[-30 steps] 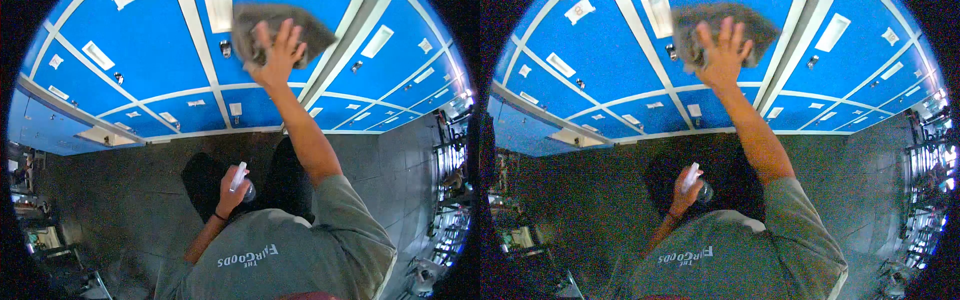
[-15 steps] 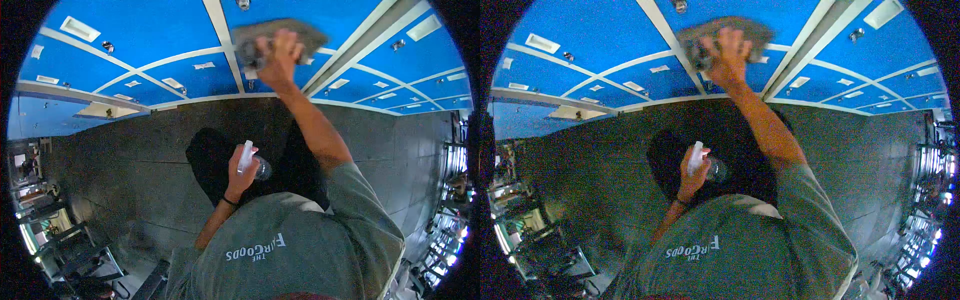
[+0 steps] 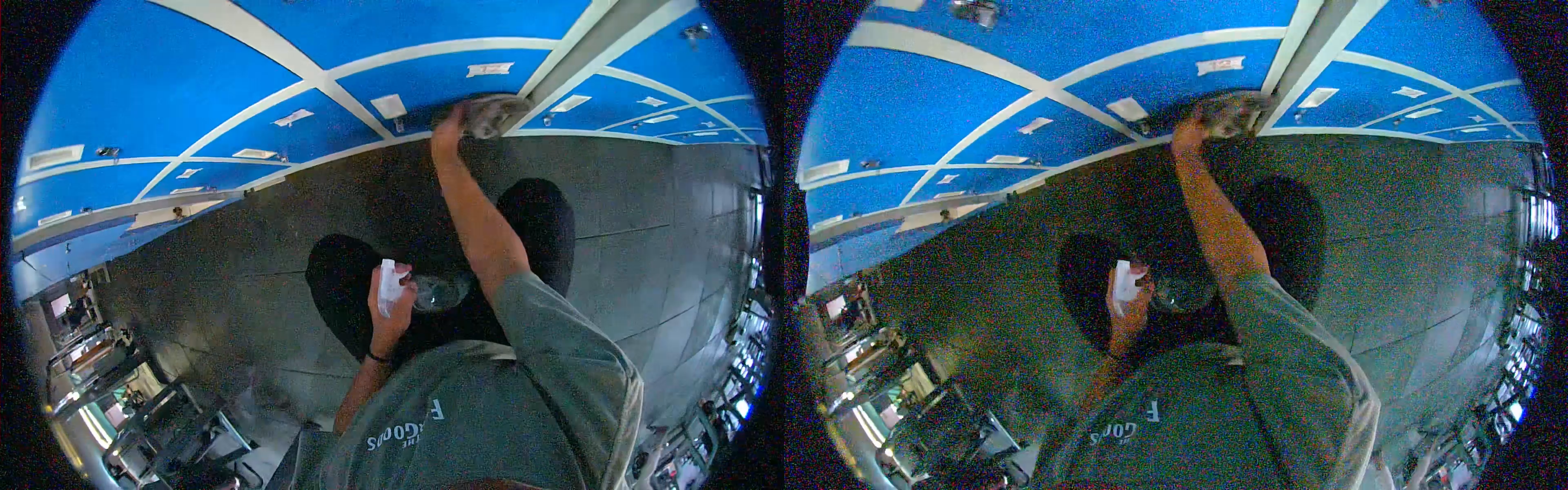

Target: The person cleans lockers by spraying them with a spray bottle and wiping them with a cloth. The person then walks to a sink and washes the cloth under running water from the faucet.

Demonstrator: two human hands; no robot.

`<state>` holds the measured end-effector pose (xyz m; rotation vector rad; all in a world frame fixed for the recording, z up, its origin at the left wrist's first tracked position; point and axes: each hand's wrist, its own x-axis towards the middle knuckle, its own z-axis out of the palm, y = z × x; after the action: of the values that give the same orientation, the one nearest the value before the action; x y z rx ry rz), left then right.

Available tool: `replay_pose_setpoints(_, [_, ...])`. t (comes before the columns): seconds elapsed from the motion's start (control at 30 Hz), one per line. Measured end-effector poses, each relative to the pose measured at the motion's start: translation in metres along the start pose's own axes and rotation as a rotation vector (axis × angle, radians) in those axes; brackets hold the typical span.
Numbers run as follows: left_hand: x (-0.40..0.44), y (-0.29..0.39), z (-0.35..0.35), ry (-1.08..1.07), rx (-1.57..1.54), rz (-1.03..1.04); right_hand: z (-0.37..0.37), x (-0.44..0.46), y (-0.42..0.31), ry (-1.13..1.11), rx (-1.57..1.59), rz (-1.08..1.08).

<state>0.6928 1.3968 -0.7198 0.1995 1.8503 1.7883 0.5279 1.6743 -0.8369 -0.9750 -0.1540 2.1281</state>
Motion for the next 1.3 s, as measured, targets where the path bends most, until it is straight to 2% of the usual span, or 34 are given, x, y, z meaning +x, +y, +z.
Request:
replay_pose_setpoints(0.07, [-0.007,-0.007,0.002,0.049,-0.12,-0.053,0.001,0.023,-0.01,-0.025,0.171,-0.021])
replay_pose_setpoints(0.17, [-0.013,-0.008,0.004,0.051,0.034,-0.059,-0.022,0.061,-0.015,-0.189,0.168,-0.109])
replay_pose_setpoints(0.27, [-0.013,-0.016,0.001,0.048,-0.028,-0.079,-0.023,0.049,-0.009,-0.099,0.255,0.017])
replay_pose_setpoints(0.33, [-0.012,-0.015,0.001,0.044,0.0,-0.069,-0.027,0.041,0.017,-0.376,0.326,0.123])
replay_pose_setpoints(0.4, [-0.014,-0.011,0.001,0.033,0.087,-0.034,-0.011,-0.01,0.033,-0.422,0.405,0.37])
replay_pose_setpoints(0.47, [-0.011,-0.008,0.001,0.001,0.226,0.037,-0.011,-0.003,0.042,-0.415,0.323,0.375])
replay_pose_setpoints(0.53, [-0.009,-0.013,0.0,0.0,0.141,0.034,-0.022,0.011,0.041,-0.4,0.243,0.355])
replay_pose_setpoints(0.57, [-0.009,-0.016,-0.001,-0.006,0.098,0.028,-0.021,0.014,0.031,-0.387,0.203,0.34])
replay_pose_setpoints(0.67, [0.0,-0.025,-0.003,-0.057,0.118,0.012,-0.003,0.011,-0.008,-0.185,0.094,0.115])
replay_pose_setpoints(0.77, [0.01,-0.025,0.013,-0.019,0.01,0.076,0.027,-0.027,-0.049,-0.029,-0.268,-0.181])
replay_pose_setpoints(0.8, [0.011,-0.018,0.018,-0.038,0.072,0.105,0.032,-0.031,-0.056,0.013,-0.408,-0.31])
replay_pose_setpoints(0.83, [0.011,-0.002,0.023,-0.055,0.137,0.13,0.014,-0.018,-0.049,0.018,-0.577,-0.483])
replay_pose_setpoints(0.93, [0.0,0.026,0.024,-0.117,0.215,0.153,0.04,-0.041,-0.072,-0.004,-0.621,-0.622])
replay_pose_setpoints(1.0, [-0.015,0.079,0.026,-0.175,0.293,0.185,0.05,-0.061,-0.11,-0.069,-0.798,-0.64])
replay_pose_setpoints(1.07, [-0.031,0.175,0.031,-0.255,0.441,0.264,0.091,-0.134,-0.171,-0.141,-0.929,-0.45])
replay_pose_setpoints(1.1, [-0.039,0.2,0.025,-0.301,0.434,0.214,0.11,-0.166,-0.199,-0.168,-0.961,-0.383])
replay_pose_setpoints(1.2, [-0.063,0.317,0.034,-0.334,0.476,0.31,0.137,-0.215,-0.254,-0.203,-0.9,-0.304])
replay_pose_setpoints(1.3, [-0.09,0.422,0.048,-0.327,0.598,0.302,0.156,-0.289,-0.322,-0.246,-0.88,-0.23])
